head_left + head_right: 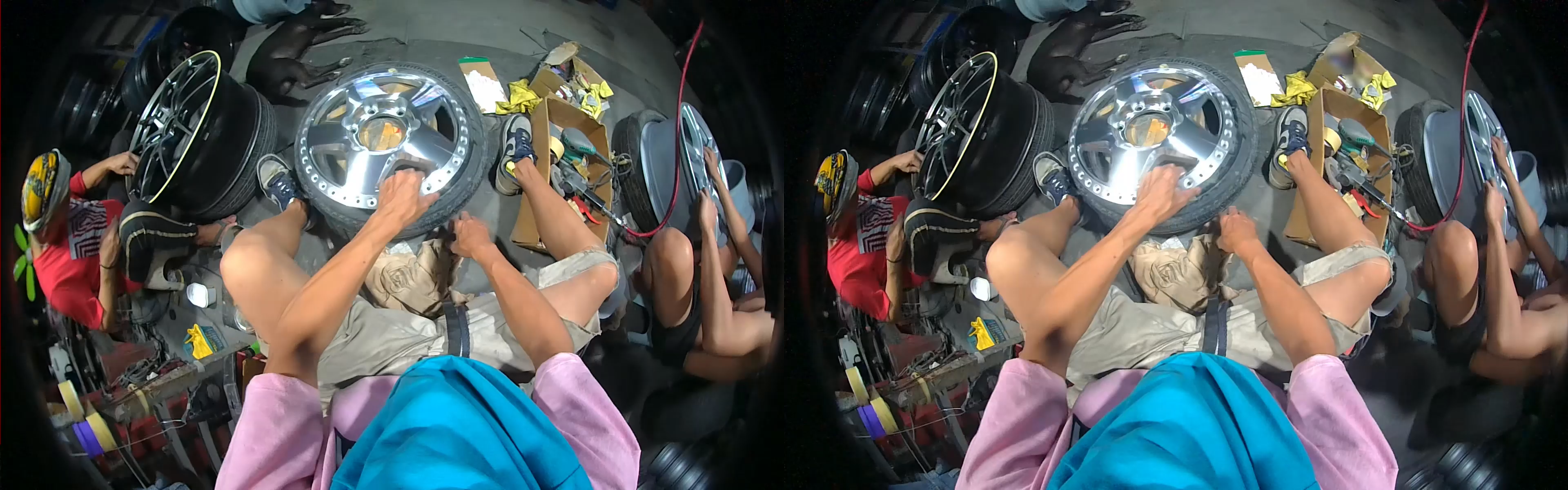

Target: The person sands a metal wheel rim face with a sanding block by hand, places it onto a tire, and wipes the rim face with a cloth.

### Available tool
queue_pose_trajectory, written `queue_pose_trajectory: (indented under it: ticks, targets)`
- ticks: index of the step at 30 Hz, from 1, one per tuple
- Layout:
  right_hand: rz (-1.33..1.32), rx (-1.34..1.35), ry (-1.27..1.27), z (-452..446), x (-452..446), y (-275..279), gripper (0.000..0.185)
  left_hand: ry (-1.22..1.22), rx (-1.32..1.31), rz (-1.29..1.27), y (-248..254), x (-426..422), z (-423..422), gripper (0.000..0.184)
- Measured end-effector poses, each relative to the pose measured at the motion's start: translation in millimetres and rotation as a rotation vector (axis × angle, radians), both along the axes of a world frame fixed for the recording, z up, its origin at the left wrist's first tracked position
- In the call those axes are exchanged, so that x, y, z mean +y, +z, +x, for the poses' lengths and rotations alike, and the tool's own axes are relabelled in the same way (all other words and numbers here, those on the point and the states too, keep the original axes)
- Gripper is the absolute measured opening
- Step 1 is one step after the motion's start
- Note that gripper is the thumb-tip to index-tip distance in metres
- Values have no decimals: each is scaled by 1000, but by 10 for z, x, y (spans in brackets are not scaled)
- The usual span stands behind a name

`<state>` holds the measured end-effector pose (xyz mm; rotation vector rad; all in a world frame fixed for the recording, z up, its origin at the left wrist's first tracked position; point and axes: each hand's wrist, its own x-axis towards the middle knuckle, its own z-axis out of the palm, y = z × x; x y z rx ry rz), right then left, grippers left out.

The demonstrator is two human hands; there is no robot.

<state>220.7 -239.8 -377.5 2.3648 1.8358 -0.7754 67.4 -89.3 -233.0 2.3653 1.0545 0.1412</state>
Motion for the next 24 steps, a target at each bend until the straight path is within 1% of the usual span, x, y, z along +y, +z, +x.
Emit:
queue_pose_trajectory:
  ticks: [1, 2, 3, 4, 5, 6, 8, 11, 12, 13, 14, 15, 16, 17, 18, 19, 21, 22, 23, 24]
  targets:
    - [-10, 8, 18, -80, 9, 129, 47, -9, -3, -2, -69, -10, 127, 36]
    - [-118, 152, -8, -101, -10, 280, 43, -11, -42, 48, -142, -12, 252, 40]
    - [-116, 147, -15, -119, -50, 78, 43, -11, -82, 101, -236, -14, 345, 44]
    - [-165, 120, 86, -160, -96, -339, 46, -50, -51, 124, -322, -25, 400, 39]
    - [-214, 92, 188, -175, -123, -561, 49, -53, -56, 126, -326, -50, 447, 39]
    - [-213, 91, 188, -178, -139, -431, 49, -40, -33, 153, -332, -100, 461, 36]
    - [-257, 165, 277, -261, -113, -42, 55, -33, 27, 166, -302, -149, 430, 32]
    - [-84, 184, 346, -317, -190, -1468, 50, -50, 75, 193, -149, -201, 339, 34]
    - [-107, 395, 187, -337, -204, -990, 43, -65, 100, 183, -111, -212, 308, 36]
    - [-113, 397, 197, -403, -159, -716, 43, -54, 103, 178, -87, -211, 265, 36]
    - [-229, 408, 221, -465, -91, -500, 51, -76, 143, 182, -59, -198, 222, 37]
    - [-344, 416, 241, -484, -62, -452, 59, -100, 181, 187, -39, -189, 188, 38]
    - [-344, 413, 245, -499, -90, -512, 59, -95, 178, 187, -12, -176, 147, 38]
    - [-294, 445, 167, -539, -139, -561, 53, -92, 198, 195, 17, -159, 102, 39]
    - [-244, 477, 90, -572, -149, -492, 48, -90, 218, 201, 63, -146, 62, 40]
    - [-245, 474, 93, -561, -120, -427, 48, -86, 215, 201, 107, -123, 37, 40]
    - [-287, 699, -70, -529, -62, -316, 28, -69, 280, 150, 194, -82, -16, 41]
    - [-128, 837, -74, -571, -20, -347, 27, -62, 278, 146, 228, -82, -61, 41]
    - [-201, 945, -101, -514, -45, -320, 25, -58, 186, 230, 260, -100, -120, 38]
    - [-279, 1048, -134, -519, 12, 164, 24, -53, 95, 315, 306, -120, -182, 35]
